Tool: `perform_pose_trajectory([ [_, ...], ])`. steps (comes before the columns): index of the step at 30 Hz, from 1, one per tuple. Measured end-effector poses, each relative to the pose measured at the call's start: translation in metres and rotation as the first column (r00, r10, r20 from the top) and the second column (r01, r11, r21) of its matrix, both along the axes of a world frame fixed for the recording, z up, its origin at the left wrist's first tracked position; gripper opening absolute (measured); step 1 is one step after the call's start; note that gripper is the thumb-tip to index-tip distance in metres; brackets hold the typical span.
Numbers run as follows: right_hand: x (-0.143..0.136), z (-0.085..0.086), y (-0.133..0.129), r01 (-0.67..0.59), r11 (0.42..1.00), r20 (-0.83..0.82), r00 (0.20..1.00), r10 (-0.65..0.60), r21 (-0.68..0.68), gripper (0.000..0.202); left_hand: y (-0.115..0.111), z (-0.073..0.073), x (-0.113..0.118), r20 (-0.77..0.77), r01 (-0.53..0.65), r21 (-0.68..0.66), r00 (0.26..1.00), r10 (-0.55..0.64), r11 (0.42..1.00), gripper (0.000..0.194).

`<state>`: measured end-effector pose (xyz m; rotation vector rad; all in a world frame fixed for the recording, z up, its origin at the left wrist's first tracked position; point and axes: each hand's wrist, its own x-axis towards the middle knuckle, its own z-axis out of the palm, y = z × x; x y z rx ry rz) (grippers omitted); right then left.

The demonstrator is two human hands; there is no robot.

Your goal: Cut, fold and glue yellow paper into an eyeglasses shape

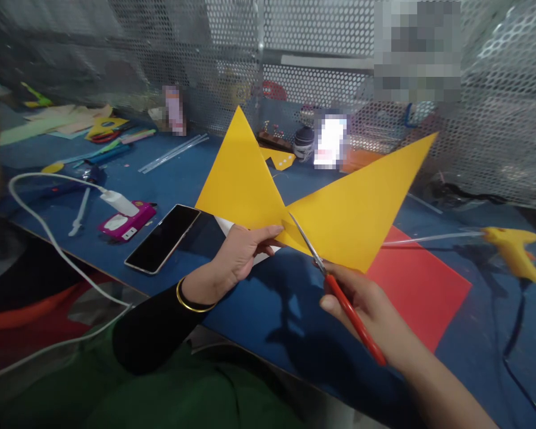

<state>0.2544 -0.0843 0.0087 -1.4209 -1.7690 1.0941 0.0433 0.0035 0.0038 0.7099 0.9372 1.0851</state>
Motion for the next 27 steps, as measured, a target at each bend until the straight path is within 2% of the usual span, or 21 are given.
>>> perform_pose_trajectory([
  [4, -0.005, 0.000, 0.000, 0.053, 0.998, 0.077, 0.996, -0.051, -0.017, 0.049, -0.001, 0.000, 0.001, -0.010, 0.000, -0.005, 1.000, 0.000, 1.000, 0.014],
  [9, -0.006, 0.001, 0.000, 0.098, 0.994, 0.184, 0.977, -0.105, 0.048, 0.051, 0.000, -0.001, 0.001, -0.007, -0.005, -0.010, 1.000, 0.005, 1.000, 0.011],
  [14, -0.006, -0.002, -0.002, 0.121, 0.992, 0.158, 0.980, -0.125, 0.035, 0.048, 0.000, -0.001, 0.001, -0.008, -0.007, -0.017, 1.000, 0.007, 1.000, 0.008],
  [17, -0.008, 0.000, -0.002, 0.096, 0.995, 0.123, 0.988, -0.095, -0.004, 0.047, 0.000, -0.001, 0.000, 0.002, -0.002, -0.030, 1.000, 0.002, 1.000, 0.008],
  [22, -0.008, 0.004, 0.000, 0.014, 1.000, 0.096, 0.995, -0.015, 0.012, 0.047, 0.001, -0.001, 0.000, 0.036, 0.009, -0.055, 0.999, -0.007, 0.998, 0.012],
  [27, 0.002, -0.002, -0.002, -0.030, 0.996, 0.030, 0.999, 0.033, -0.085, 0.051, 0.001, -0.001, 0.000, 0.031, 0.013, -0.068, 0.999, -0.011, 0.998, 0.009],
])
